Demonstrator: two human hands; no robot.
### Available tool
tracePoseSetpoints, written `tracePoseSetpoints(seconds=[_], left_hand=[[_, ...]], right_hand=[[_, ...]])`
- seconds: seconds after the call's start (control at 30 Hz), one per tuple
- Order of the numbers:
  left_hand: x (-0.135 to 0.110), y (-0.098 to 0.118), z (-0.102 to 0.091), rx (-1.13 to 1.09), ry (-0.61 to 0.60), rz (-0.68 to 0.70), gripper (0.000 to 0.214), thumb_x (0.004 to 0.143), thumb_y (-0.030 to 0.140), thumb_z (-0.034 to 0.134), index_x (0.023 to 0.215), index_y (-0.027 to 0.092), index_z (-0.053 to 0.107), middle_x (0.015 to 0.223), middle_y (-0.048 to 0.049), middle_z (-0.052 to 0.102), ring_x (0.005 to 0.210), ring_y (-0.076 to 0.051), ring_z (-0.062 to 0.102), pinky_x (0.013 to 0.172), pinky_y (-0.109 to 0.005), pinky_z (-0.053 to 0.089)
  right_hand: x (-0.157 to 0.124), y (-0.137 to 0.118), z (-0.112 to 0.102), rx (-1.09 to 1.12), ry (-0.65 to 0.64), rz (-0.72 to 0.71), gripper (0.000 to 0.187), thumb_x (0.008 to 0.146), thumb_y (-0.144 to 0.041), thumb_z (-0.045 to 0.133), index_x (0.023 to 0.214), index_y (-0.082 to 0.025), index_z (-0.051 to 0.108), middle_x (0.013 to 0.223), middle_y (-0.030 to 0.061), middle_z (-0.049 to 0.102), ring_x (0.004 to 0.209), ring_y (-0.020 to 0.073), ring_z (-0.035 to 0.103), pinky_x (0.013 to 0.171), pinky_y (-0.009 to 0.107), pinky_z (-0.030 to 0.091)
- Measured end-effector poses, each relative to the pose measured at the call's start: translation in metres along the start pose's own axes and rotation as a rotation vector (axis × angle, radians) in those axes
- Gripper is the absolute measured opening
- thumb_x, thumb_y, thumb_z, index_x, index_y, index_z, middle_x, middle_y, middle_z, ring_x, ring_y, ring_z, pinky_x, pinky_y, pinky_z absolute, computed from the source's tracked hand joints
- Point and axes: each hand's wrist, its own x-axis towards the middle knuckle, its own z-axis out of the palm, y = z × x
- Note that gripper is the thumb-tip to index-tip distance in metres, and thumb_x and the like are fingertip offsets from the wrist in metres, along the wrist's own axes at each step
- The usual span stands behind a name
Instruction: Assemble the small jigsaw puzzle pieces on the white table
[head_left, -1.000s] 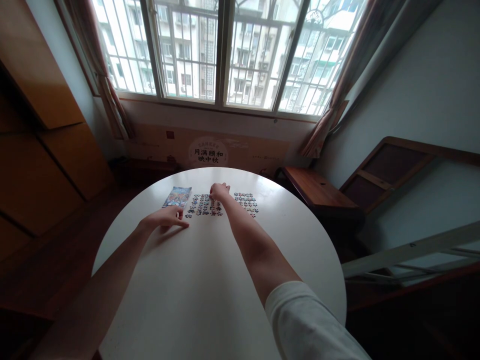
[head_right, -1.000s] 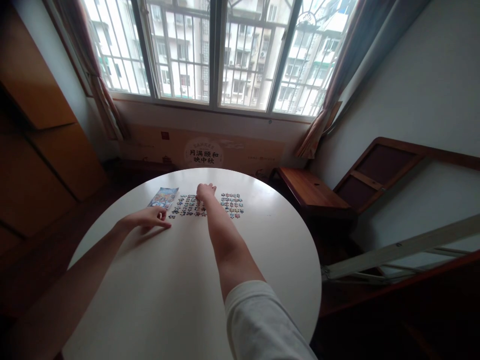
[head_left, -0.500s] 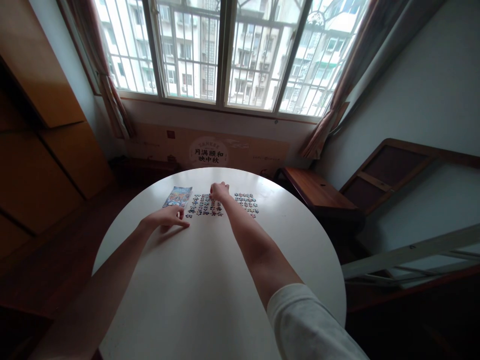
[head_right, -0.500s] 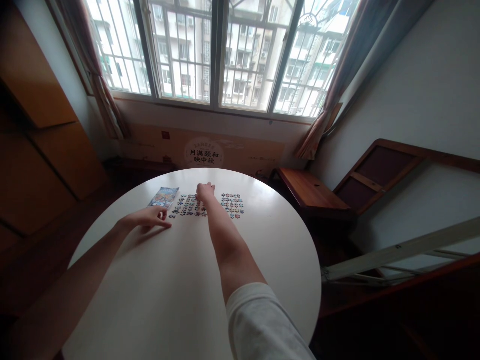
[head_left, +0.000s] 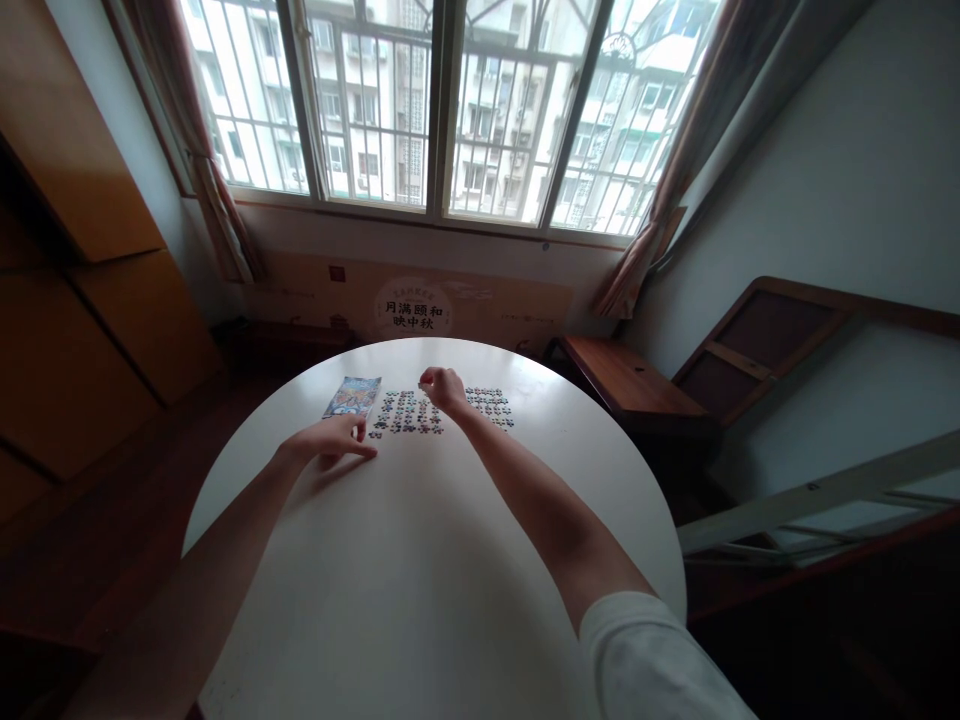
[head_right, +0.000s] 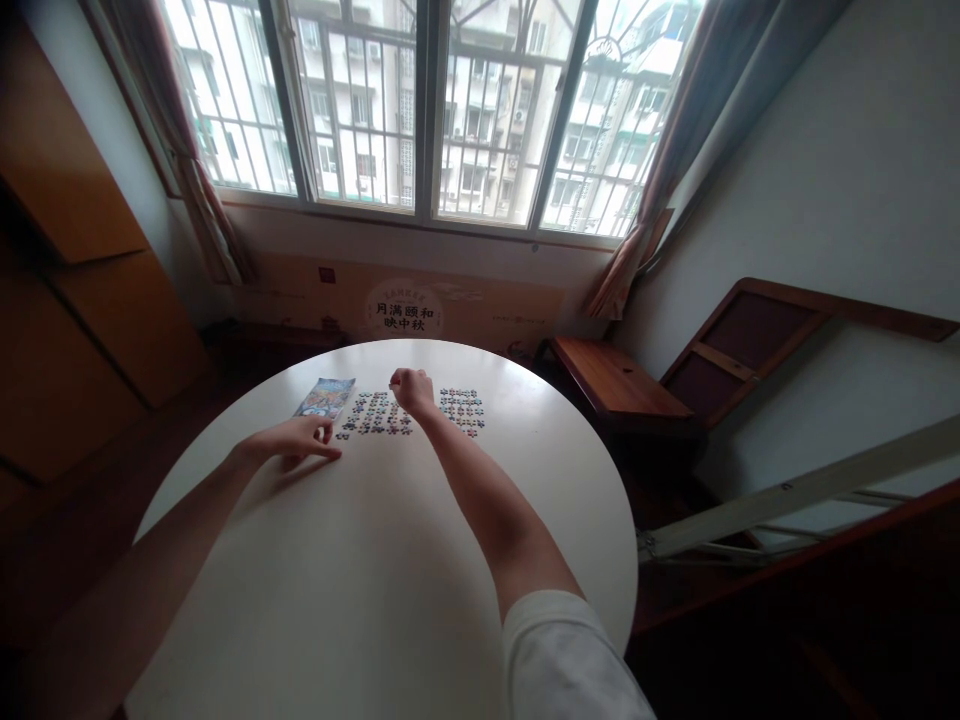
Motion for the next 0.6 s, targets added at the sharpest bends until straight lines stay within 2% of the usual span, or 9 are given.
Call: tracePoseSetpoints(seconds=[0.1, 0.3, 0.47, 0.6], left_hand=[[0.000, 0.000, 0.000, 0.002, -0.011, -0.015, 0.058, 0.050, 0.067, 0.066, 0.079, 0.018, 0.051, 0.056, 0.0019, 0.055, 0.043, -0.012, 0.049, 0.044, -0.022, 0.033], [-0.002, 0.002, -0.001, 0.017, -0.007, -0.002, 0.058, 0.051, 0.067, 0.066, 0.079, 0.018, 0.051, 0.057, 0.0008, 0.055, 0.046, -0.013, 0.050, 0.044, -0.023, 0.032], [-0.002, 0.001, 0.000, 0.031, -0.010, -0.005, 0.057, 0.053, 0.067, 0.064, 0.078, 0.019, 0.051, 0.053, 0.0017, 0.054, 0.045, -0.014, 0.049, 0.044, -0.023, 0.030], [-0.001, -0.001, 0.000, 0.053, 0.005, -0.003, 0.056, 0.054, 0.067, 0.064, 0.079, 0.018, 0.051, 0.053, 0.0019, 0.054, 0.044, -0.014, 0.049, 0.045, -0.023, 0.031]], right_hand=[[-0.017, 0.005, -0.008, 0.125, -0.058, 0.046, 0.015, 0.080, -0.021, 0.060, 0.090, -0.021, 0.071, 0.090, 0.0040, 0.071, 0.081, 0.0163, 0.062, 0.068, 0.023, 0.043], [-0.054, 0.015, -0.018, 0.240, -0.200, 0.077, 0.014, 0.074, -0.019, 0.066, 0.085, -0.019, 0.074, 0.082, 0.0040, 0.072, 0.076, 0.0159, 0.065, 0.064, 0.022, 0.044], [-0.075, 0.015, -0.018, 0.271, -0.290, 0.118, 0.015, 0.071, -0.017, 0.068, 0.084, -0.019, 0.075, 0.080, 0.0033, 0.072, 0.075, 0.0152, 0.065, 0.060, 0.019, 0.044], [-0.083, 0.012, -0.015, 0.252, -0.292, 0.128, 0.014, 0.070, -0.016, 0.069, 0.082, -0.018, 0.075, 0.079, 0.0037, 0.072, 0.074, 0.0154, 0.065, 0.062, 0.020, 0.044]])
